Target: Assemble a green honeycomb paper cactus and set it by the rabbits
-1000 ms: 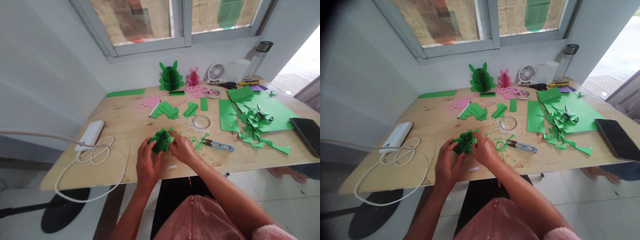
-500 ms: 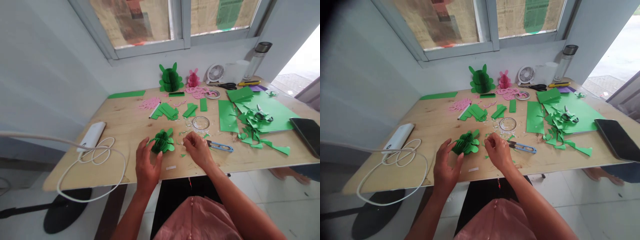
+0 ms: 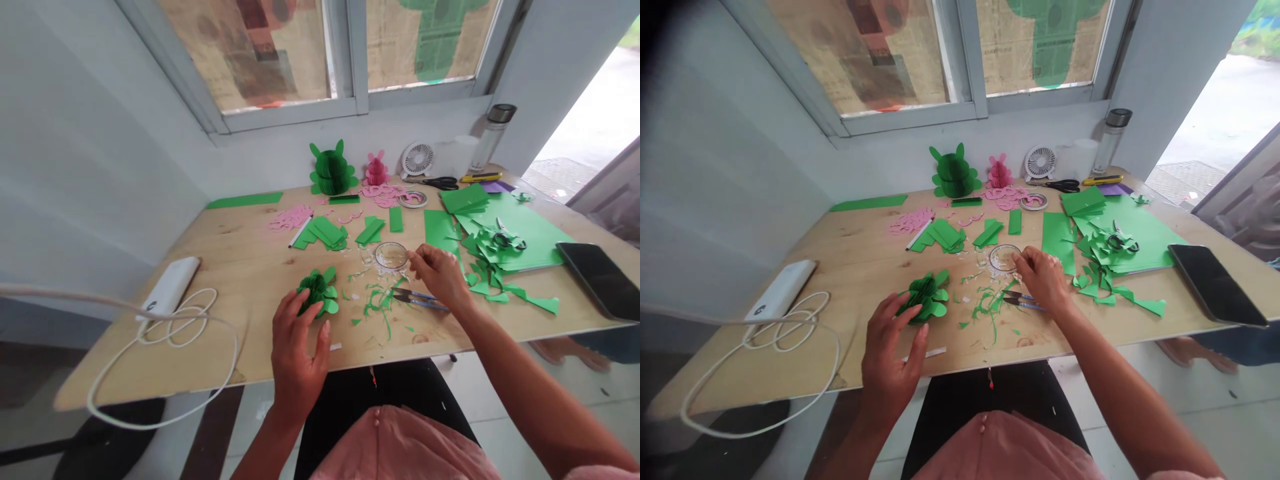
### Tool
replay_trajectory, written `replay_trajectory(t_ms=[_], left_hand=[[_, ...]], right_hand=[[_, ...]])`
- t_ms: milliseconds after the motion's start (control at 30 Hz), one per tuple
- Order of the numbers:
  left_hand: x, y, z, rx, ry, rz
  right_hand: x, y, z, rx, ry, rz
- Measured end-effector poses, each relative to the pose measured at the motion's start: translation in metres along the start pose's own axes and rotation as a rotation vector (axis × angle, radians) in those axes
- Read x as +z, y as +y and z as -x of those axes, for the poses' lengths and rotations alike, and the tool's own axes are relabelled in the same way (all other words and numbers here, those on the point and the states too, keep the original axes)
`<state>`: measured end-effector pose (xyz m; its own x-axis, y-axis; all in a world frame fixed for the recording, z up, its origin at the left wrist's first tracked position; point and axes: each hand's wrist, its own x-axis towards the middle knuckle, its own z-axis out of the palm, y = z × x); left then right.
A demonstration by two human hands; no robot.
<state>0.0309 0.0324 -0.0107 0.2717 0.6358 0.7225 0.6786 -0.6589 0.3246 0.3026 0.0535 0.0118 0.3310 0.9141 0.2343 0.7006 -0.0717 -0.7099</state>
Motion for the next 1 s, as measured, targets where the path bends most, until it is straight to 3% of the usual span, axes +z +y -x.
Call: replay_trajectory(t_ms=[200,367,567,667,800,900,1000], left_hand=[[0.003,0.012,0.001,0.033,-0.058,0.025],[0.003,0.018,0.001,0.038,-0.105,0.043],[0.006,0.021,-0.002,0.026,-0.099,0.082],[0.007,0.022,-0.008,0.003,-0.067,0.144],[0.011,0.023,-0.026,-0.113,-0.048,0.269],[0.017,0.023,-0.043,-0.237,-0.062,0.342],[0.025,0.021,-0.056,-0.235,-0.06,0.295]], right_hand=[[0.007,0.006,-0.025,-0.262,-0.266,0.449],[0.016,0.007,-0.033,-0.325,-0.373,0.506],[0.018,0.012,-0.04,-0.342,-0.347,0.434],[0.011,0.011,-0.035,-0.4,-0.292,0.274],[0.001,0.0,-0.011,-0.544,-0.242,0.041],[-0.003,-0.011,0.014,-0.637,-0.163,0.025],[-0.004,-0.02,0.033,-0.728,-0.121,0.078]])
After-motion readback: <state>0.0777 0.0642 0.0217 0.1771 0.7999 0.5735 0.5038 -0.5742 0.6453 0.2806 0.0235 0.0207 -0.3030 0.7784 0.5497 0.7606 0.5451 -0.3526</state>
